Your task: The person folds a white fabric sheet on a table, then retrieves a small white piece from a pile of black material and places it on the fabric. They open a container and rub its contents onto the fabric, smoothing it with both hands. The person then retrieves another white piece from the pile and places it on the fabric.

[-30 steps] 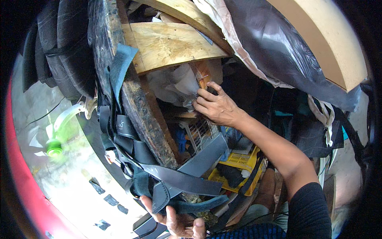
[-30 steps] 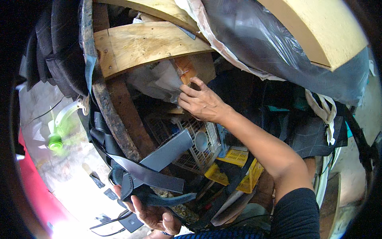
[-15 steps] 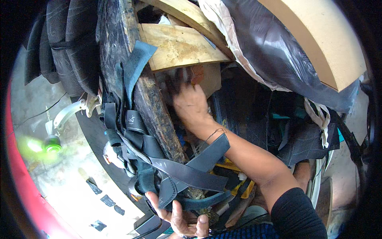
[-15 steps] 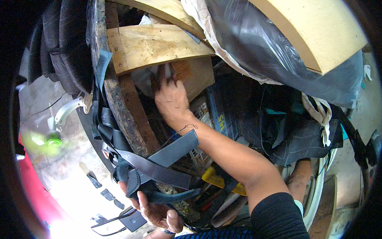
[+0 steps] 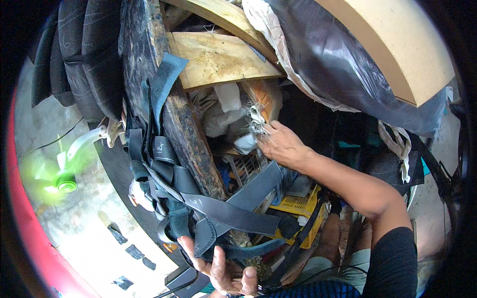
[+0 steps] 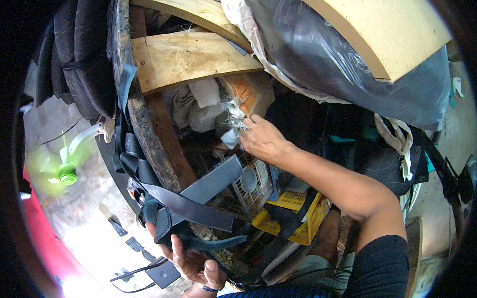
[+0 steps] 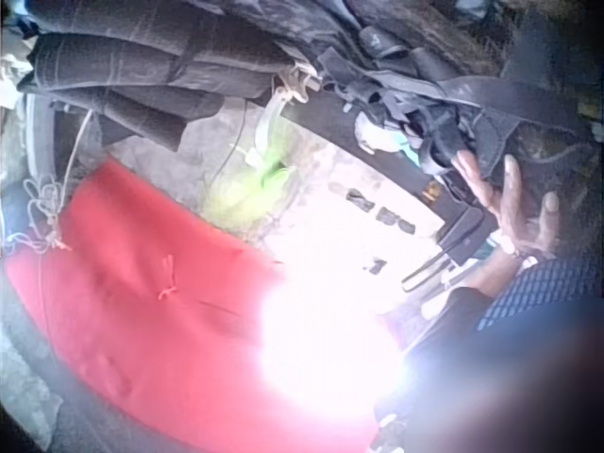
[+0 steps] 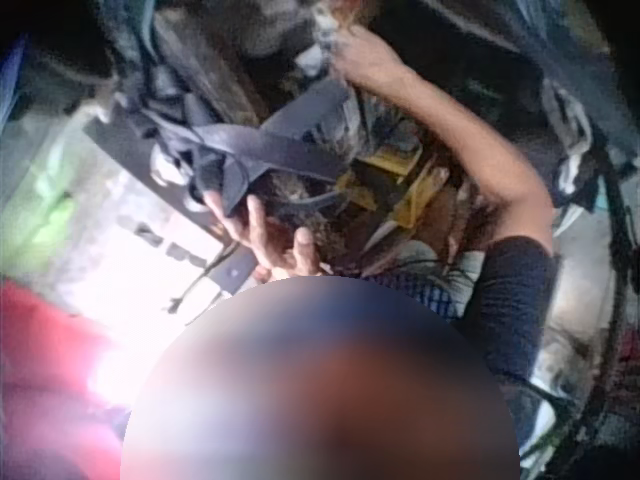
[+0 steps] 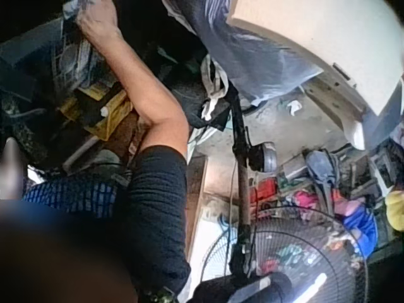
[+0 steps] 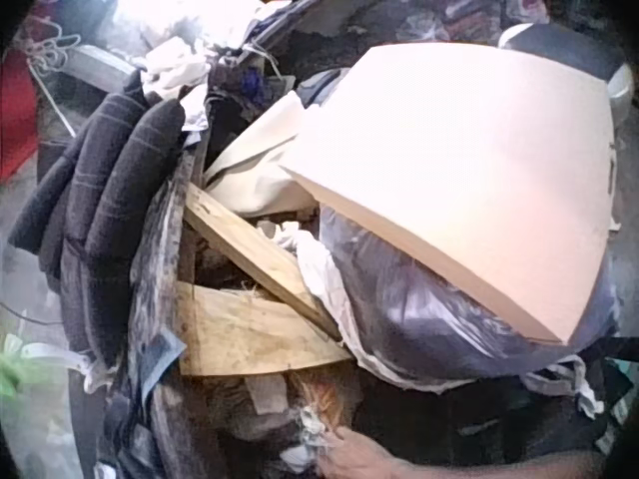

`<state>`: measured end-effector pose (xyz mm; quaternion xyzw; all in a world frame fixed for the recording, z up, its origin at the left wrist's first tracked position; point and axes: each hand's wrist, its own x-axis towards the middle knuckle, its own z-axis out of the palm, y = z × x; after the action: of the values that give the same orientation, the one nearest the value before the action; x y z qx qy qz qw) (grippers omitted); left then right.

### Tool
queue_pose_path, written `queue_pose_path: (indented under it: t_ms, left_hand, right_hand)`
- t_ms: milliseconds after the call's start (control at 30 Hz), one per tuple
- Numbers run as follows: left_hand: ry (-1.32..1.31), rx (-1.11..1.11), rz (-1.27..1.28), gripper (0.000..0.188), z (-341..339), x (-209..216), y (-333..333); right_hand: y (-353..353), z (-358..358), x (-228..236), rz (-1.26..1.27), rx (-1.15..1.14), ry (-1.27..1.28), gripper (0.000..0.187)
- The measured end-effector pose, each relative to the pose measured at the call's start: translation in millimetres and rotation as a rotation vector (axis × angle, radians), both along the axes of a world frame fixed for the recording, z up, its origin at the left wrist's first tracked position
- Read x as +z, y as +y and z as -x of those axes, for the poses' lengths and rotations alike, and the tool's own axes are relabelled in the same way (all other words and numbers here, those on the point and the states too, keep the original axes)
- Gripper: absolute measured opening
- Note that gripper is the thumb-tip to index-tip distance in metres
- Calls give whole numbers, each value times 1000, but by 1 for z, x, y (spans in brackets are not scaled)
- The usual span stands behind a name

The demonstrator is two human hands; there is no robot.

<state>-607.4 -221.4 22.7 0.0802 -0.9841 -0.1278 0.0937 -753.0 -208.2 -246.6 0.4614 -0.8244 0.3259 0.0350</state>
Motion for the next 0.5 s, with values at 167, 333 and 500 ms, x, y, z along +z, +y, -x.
queue_pose_path:
  t_ms: [167, 333, 500]
  left_hand:
    - [-20, 42, -85, 70, -1, 2, 2]
    - [-18, 89, -125, 71, -2, 1, 4]
    - [-5, 62, -169, 71, 0, -1, 5]
  right_hand:
    - [24, -7, -5, 134, -26, -21, 12]
    - [25, -8, 10, 133, -50, -148, 12]
    - [-4, -7, 32, 416, -43, -100, 28]
